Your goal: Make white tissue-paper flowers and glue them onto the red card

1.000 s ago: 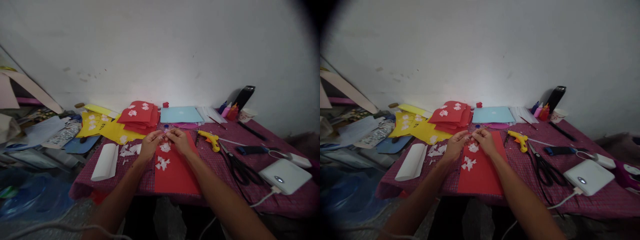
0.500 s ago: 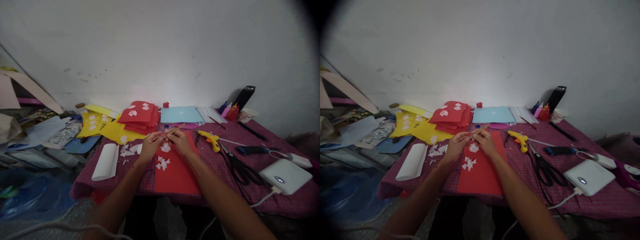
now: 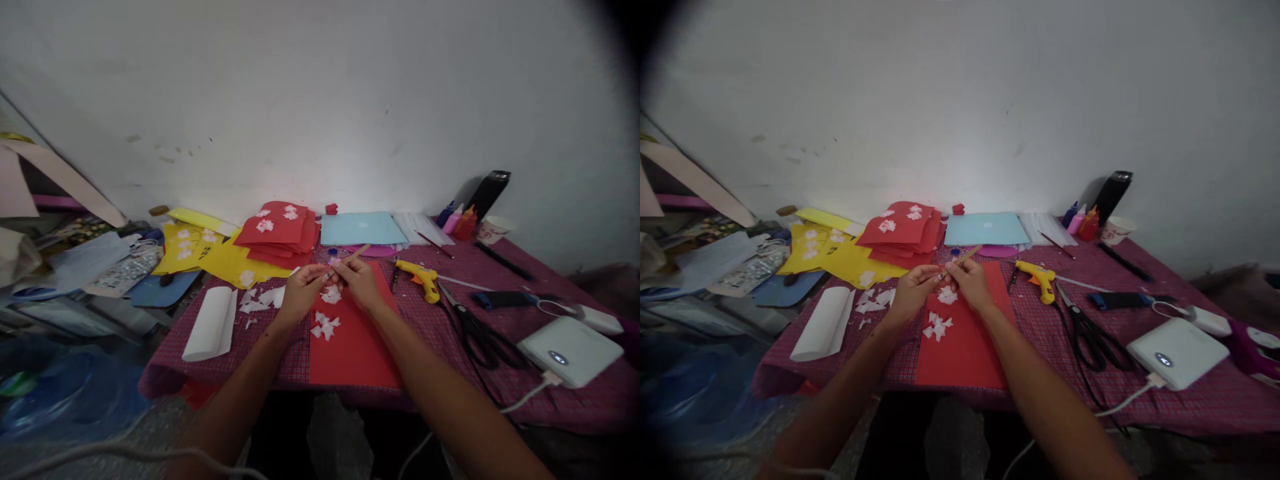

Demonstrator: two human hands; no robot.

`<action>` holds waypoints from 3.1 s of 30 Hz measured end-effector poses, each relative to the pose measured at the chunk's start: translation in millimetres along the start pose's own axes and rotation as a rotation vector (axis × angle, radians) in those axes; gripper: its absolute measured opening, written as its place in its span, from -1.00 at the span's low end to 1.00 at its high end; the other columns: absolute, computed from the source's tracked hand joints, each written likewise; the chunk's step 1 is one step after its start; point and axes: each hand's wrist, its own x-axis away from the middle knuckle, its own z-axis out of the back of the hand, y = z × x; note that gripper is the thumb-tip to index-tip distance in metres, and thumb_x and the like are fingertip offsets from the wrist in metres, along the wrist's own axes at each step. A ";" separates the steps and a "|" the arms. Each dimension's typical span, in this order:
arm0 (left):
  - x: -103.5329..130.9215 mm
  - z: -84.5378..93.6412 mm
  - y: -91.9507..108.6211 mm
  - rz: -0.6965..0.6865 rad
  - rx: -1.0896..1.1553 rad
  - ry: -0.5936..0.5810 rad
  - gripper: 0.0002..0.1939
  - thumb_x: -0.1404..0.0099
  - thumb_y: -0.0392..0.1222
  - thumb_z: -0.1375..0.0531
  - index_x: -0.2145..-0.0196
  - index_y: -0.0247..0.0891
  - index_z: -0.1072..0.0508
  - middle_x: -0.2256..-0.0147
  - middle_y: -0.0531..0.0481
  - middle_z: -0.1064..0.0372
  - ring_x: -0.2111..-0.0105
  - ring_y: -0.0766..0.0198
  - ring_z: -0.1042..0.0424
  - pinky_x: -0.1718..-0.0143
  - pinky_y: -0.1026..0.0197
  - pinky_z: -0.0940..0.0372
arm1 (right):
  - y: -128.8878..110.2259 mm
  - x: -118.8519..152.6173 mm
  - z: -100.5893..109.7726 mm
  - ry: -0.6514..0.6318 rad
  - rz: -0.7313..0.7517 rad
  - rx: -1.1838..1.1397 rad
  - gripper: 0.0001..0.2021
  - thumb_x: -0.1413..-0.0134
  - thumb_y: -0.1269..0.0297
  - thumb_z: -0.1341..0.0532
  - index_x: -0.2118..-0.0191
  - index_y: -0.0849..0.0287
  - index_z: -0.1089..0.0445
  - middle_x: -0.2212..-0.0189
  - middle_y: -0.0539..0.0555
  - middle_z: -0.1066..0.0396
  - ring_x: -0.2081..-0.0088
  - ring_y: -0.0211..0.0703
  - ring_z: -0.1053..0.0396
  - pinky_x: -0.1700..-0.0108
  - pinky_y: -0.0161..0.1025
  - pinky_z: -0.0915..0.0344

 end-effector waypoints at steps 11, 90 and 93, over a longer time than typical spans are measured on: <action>-0.4 3.7 -4.1 0.011 -0.030 0.030 -0.65 -0.15 -0.08 -0.37 0.13 -0.27 -0.50 0.26 -0.14 -0.56 0.36 0.22 -0.52 0.37 0.23 -0.37 | 0.0 2.2 -0.9 -0.017 0.024 -0.007 -0.69 -0.11 0.00 -0.27 0.45 0.15 -0.39 0.57 -0.02 -0.42 0.63 -0.31 -0.24 0.57 -0.32 -0.15; 59.8 108.1 22.8 -0.248 -1.203 0.089 -0.85 -0.26 -0.26 -0.13 0.26 -0.23 -0.50 0.23 -0.09 -0.48 0.16 0.12 -0.42 0.06 0.05 -0.31 | 7.9 -4.9 7.4 0.226 0.086 -0.018 -0.69 -0.05 0.03 -0.30 0.49 0.17 -0.37 0.61 -0.04 -0.35 0.64 -0.31 -0.19 0.60 -0.32 -0.10; 61.3 106.8 19.9 -0.270 -1.269 0.009 -0.79 -0.21 -0.26 -0.20 0.18 -0.23 -0.51 0.16 -0.12 -0.46 0.09 0.07 -0.40 -0.02 0.00 -0.28 | 6.9 -4.6 7.1 0.218 0.093 -0.018 -0.70 -0.06 0.04 -0.30 0.50 0.17 -0.38 0.61 -0.04 -0.35 0.64 -0.31 -0.19 0.60 -0.32 -0.10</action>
